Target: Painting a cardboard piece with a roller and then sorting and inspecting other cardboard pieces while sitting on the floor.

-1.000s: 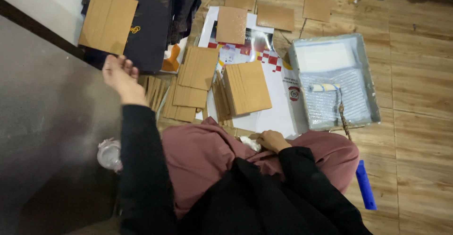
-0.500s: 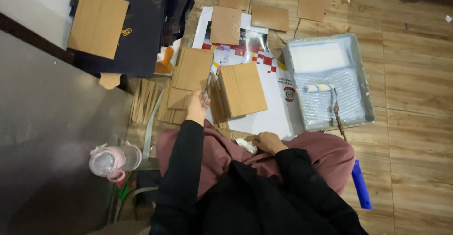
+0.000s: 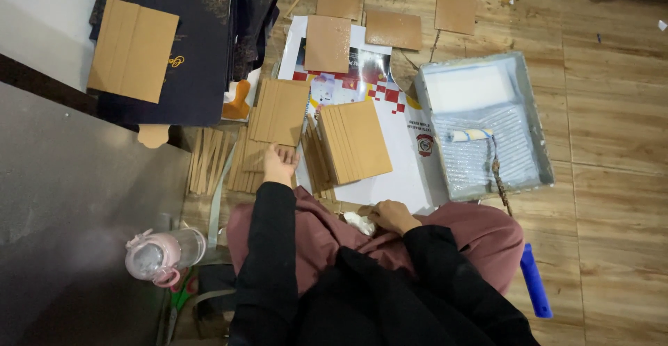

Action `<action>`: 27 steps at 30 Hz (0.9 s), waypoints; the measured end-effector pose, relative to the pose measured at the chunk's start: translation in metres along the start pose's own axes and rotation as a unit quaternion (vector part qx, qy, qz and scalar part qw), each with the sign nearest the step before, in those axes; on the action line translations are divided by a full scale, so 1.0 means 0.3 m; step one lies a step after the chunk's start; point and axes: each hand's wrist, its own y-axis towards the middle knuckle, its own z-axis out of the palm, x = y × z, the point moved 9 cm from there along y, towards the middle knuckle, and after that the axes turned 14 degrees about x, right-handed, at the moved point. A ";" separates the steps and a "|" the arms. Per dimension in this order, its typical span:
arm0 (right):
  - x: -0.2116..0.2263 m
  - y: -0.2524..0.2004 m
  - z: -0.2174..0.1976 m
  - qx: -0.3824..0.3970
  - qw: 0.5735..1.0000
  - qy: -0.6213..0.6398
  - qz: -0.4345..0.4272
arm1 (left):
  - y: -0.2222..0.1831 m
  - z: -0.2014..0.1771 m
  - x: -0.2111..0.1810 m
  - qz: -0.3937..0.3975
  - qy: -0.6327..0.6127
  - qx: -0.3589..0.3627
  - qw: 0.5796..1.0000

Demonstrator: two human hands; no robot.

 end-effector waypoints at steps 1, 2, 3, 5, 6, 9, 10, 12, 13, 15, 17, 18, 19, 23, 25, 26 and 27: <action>0.004 -0.003 -0.005 -0.003 1.000 0.004 -0.001 | 0.010 -0.008 0.000 -0.004 -0.001 -0.007 1.000; 0.008 -0.007 -0.010 -0.007 1.000 0.008 -0.002 | 0.020 -0.016 0.001 -0.008 -0.002 -0.013 1.000; 0.006 -0.002 -0.009 -0.006 1.000 0.008 -0.003 | -0.017 0.009 -0.004 -0.007 -0.002 -0.014 1.000; 0.003 0.009 -0.003 0.005 1.000 0.016 -0.005 | -0.086 0.069 -0.016 -0.008 0.023 -0.007 1.000; 0.009 0.004 -0.010 0.004 1.000 0.016 -0.005 | -0.085 0.070 -0.018 -0.008 0.024 -0.006 1.000; 0.022 -0.006 -0.020 0.007 1.000 0.018 -0.003 | -0.089 0.076 -0.023 -0.006 0.029 -0.007 1.000; 0.024 -0.006 -0.022 0.007 1.000 0.021 -0.005 | -0.095 0.081 -0.023 -0.008 0.027 -0.010 1.000; 0.027 -0.005 -0.022 0.005 1.000 0.023 -0.006 | -0.089 0.077 -0.023 -0.010 0.025 -0.013 1.000; 0.027 -0.005 -0.020 0.007 1.000 0.015 -0.006 | -0.079 0.063 -0.021 -0.011 0.019 -0.020 1.000; 0.028 -0.006 -0.024 0.008 1.000 0.007 -0.007 | -0.076 0.063 -0.026 -0.011 0.014 -0.025 1.000; 0.031 -0.013 -0.028 0.005 1.000 0.022 -0.013 | -0.094 0.081 -0.024 -0.032 0.024 -0.021 0.999; 0.028 -0.011 -0.027 0.005 1.000 0.022 -0.013 | -0.107 0.091 -0.024 -0.032 0.024 -0.020 0.999; 0.026 -0.009 -0.025 0.004 1.000 0.025 -0.014 | -0.119 0.102 -0.026 -0.030 0.023 -0.019 0.999; 0.023 -0.002 -0.018 0.003 1.000 0.026 -0.015 | -0.169 0.144 -0.032 -0.032 0.022 -0.023 0.999; 0.024 -0.008 -0.022 0.003 1.000 0.027 -0.016 | -0.158 0.137 -0.033 -0.031 0.023 -0.022 0.999; 0.025 -0.012 -0.024 0.003 0.999 0.028 -0.016 | -0.153 0.133 -0.033 -0.030 0.023 -0.021 0.999; 0.026 -0.010 -0.024 0.003 0.999 0.028 -0.017 | -0.155 0.135 -0.033 -0.030 0.023 -0.022 0.999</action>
